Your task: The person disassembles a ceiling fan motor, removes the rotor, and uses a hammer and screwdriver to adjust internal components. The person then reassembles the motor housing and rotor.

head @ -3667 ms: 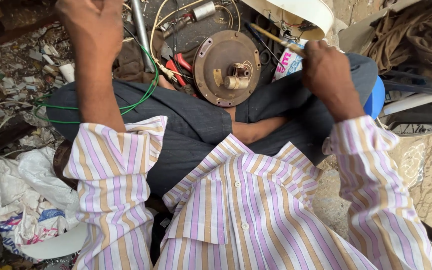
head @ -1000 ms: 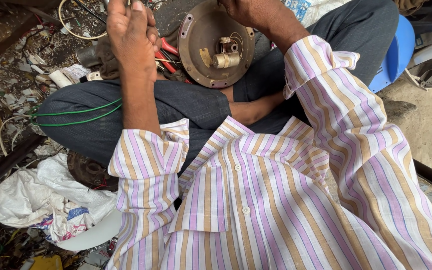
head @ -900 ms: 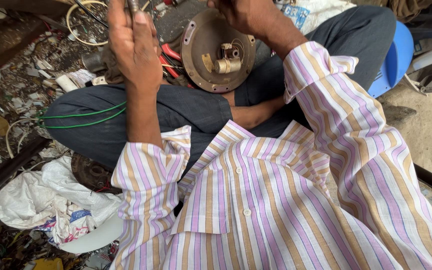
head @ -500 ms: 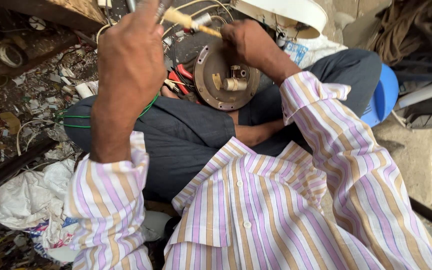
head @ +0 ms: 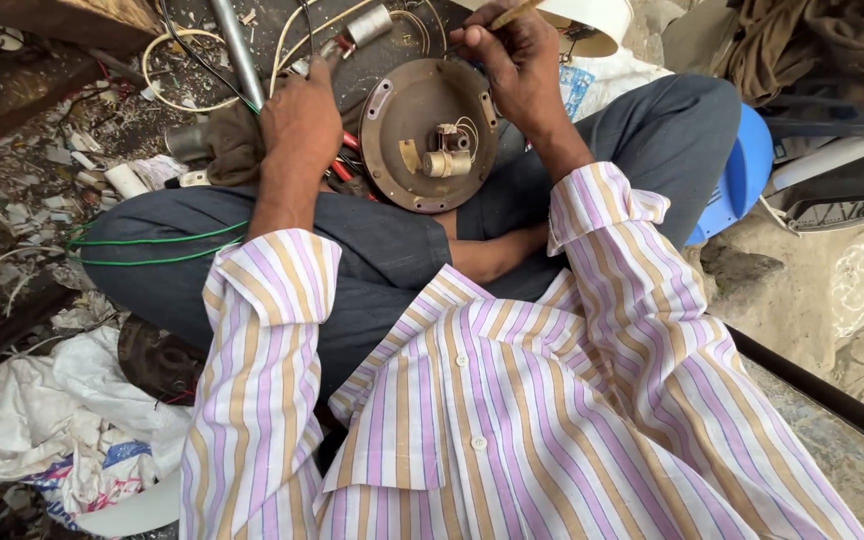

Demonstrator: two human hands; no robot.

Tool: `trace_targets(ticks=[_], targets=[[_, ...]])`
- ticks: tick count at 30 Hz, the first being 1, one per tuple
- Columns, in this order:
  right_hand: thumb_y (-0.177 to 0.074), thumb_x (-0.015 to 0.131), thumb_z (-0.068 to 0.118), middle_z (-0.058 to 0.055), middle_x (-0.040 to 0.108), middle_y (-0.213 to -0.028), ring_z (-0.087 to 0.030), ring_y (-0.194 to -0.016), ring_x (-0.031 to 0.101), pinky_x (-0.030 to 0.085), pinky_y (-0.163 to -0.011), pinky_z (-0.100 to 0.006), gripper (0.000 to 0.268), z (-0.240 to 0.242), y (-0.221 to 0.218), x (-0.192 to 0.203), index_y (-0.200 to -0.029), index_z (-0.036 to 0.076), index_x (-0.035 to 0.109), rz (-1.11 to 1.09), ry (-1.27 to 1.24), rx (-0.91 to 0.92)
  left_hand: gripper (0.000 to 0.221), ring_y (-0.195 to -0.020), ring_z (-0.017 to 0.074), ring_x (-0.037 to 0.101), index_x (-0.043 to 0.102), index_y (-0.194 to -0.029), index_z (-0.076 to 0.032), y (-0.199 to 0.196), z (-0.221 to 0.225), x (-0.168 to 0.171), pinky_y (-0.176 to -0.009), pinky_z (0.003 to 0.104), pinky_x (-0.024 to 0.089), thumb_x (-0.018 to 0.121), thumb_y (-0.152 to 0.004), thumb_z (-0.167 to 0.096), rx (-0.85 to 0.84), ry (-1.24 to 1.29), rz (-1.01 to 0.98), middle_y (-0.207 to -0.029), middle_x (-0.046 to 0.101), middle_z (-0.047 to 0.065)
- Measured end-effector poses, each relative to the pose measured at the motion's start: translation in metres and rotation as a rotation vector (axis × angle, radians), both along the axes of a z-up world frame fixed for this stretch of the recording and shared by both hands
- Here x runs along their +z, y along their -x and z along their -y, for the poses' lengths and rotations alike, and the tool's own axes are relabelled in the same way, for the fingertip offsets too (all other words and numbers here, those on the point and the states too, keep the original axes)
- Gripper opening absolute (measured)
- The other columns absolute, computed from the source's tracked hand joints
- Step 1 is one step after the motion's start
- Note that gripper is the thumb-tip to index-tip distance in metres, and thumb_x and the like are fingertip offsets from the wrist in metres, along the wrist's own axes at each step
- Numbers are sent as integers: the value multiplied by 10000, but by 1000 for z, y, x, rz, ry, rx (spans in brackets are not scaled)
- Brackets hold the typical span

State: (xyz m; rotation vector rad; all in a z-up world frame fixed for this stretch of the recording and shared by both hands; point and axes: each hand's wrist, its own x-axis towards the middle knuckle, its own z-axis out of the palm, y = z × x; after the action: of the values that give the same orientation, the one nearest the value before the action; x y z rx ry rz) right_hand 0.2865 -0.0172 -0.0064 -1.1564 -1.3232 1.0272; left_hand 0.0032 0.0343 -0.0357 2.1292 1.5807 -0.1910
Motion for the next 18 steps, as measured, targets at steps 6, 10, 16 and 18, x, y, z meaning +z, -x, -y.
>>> trace_targets(ticks=[6, 10, 16, 18], targets=[[-1092, 694, 26, -88, 754, -954, -144, -889, 742, 620, -796, -286, 88, 11, -5, -8, -1052, -13, 626, 291, -65, -26, 293, -1071, 381, 638, 644, -1246, -13, -4, 1, 15, -891, 522, 514, 682, -968, -95, -16, -168, 122, -1170, 630, 233], [-1122, 647, 23, -103, 752, -994, -172, -957, 760, 643, -863, -303, 42, 9, -7, -9, -1094, -7, 657, 294, -127, 16, 337, -1086, 329, 662, 641, -1314, -33, -22, -2, 31, -914, 478, 531, 733, -993, -85, -29, -271, 435, -1215, 633, 193], [-1128, 634, 45, -112, 733, -1059, -185, -1027, 747, 647, -927, -318, 56, 11, -8, -14, -1134, -8, 651, 197, -66, 52, 258, -1086, 297, 688, 682, -1279, -36, -63, 4, 32, -938, 428, 562, 689, -1025, 5, -194, -256, 700, -1197, 672, 160], [-1124, 635, 33, -114, 731, -1052, -185, -1012, 738, 637, -921, -322, 45, 10, -8, -18, -1120, -8, 655, 219, -97, 71, 234, -1053, 296, 686, 708, -1230, -32, -71, 4, 28, -917, 430, 560, 712, -998, -3, -250, -308, 698, -1131, 686, 150]])
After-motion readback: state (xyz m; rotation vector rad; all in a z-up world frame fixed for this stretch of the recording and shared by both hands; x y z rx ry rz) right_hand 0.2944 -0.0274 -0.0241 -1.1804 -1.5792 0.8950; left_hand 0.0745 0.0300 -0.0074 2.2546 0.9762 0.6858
